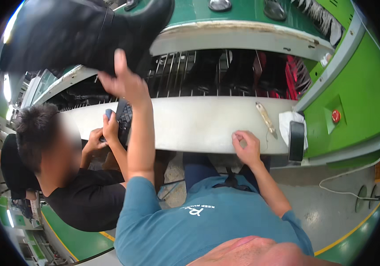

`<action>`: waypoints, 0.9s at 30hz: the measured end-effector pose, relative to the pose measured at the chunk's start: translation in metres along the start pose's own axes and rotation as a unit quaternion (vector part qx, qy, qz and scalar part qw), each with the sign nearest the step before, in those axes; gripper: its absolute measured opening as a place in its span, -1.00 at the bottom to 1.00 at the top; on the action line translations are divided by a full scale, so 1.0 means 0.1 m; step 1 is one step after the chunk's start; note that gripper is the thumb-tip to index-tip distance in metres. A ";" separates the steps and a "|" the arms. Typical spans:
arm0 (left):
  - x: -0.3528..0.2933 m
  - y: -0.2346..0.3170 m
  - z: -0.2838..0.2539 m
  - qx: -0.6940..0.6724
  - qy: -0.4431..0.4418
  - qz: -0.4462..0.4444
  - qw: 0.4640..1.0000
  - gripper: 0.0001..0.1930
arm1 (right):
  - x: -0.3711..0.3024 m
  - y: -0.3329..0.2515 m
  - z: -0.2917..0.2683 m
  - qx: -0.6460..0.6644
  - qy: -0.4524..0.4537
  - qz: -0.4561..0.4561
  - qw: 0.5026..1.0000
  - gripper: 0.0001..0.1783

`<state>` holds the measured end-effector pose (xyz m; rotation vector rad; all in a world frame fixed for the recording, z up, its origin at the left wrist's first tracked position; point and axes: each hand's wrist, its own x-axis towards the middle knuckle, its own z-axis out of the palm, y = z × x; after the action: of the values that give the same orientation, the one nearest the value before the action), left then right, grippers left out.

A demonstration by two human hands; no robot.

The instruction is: The person attaches soles to boots by aligning and pressing them onto the bottoms by hand, then places the assembled boots onto the upper conveyor belt.

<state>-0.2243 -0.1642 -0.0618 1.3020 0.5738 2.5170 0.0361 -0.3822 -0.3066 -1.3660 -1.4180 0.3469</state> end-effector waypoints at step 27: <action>1.57 -1.91 0.36 0.448 -0.299 0.024 0.842 -0.19 | 0.15 -0.08 0.08 -0.068 -0.034 -0.001 0.997 -0.88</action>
<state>-0.2767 0.0763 -0.0155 2.2674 1.6466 1.6581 0.0283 -0.3686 -0.2961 -1.4749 -1.5222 0.3014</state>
